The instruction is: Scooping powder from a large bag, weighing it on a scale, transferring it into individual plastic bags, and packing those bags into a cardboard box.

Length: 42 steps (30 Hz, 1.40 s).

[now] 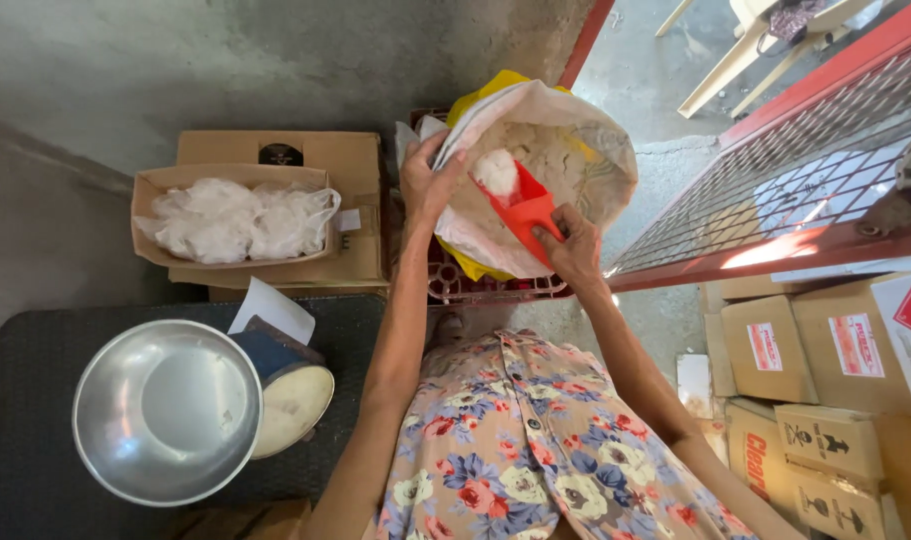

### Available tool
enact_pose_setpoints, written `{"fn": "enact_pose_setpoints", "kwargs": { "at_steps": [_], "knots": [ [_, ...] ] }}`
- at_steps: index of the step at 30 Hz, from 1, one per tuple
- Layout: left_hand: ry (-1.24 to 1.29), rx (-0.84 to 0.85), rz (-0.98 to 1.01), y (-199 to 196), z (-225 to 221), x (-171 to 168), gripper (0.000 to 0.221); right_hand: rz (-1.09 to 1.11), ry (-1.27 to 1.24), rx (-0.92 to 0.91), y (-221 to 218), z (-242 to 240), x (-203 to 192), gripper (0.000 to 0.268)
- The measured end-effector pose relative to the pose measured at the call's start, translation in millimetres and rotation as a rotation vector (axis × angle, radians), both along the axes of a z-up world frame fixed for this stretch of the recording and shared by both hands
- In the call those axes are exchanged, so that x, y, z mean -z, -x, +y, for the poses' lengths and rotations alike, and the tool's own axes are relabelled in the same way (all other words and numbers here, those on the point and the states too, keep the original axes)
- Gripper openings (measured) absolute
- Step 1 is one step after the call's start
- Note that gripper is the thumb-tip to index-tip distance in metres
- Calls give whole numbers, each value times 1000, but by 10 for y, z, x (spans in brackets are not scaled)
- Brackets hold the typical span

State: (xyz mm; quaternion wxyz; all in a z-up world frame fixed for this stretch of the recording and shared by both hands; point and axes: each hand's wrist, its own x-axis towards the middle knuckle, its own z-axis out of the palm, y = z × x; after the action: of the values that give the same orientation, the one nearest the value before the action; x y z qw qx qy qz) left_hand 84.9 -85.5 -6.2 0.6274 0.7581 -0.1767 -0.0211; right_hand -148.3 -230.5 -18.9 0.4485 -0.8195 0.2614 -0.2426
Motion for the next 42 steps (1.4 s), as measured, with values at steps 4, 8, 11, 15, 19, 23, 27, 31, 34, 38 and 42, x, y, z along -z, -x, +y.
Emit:
{"fn": "enact_pose_setpoints", "kwargs": {
  "at_steps": [4, 8, 11, 15, 19, 23, 27, 31, 34, 38, 42],
  "knots": [
    [74, 69, -27, -67, 197, -67, 51, -18, -50, 7, 149, -50, 19, 26],
    [325, 45, -11, -170, 525, -347, 67, -26, -82, -10, 251, -104, -62, 22],
    [-79, -214, -211, -221, 786, -380, 55, -52, -144, -29, 341, -126, -148, 19],
    [-263, -214, -28, -101, 1051, -419, 24, -113, -151, -135, 360, -157, -262, 21],
    [-184, -325, 31, 118, 1112, -449, 27, -102, -191, -214, 423, -95, -462, 17],
    [-179, -417, -104, 409, 1070, -602, 27, -93, -259, -321, 425, 4, -546, 16],
    [-121, -408, -140, 525, 955, -628, 27, -135, -308, -391, 459, 142, -635, 19],
    [-105, -441, -188, 625, 893, -646, 26, -44, -210, -430, 429, 293, -722, 20],
    [-97, -456, -139, 815, 983, -689, 27, -35, -150, -500, 337, 437, -704, 22],
    [-120, -387, -228, 1096, 1204, -701, 27, -7, -132, -514, 223, 716, -650, 25],
    [-68, -388, -188, 1416, 1461, -775, 25, -43, -128, -507, 219, 982, -600, 26]
  ]
}}
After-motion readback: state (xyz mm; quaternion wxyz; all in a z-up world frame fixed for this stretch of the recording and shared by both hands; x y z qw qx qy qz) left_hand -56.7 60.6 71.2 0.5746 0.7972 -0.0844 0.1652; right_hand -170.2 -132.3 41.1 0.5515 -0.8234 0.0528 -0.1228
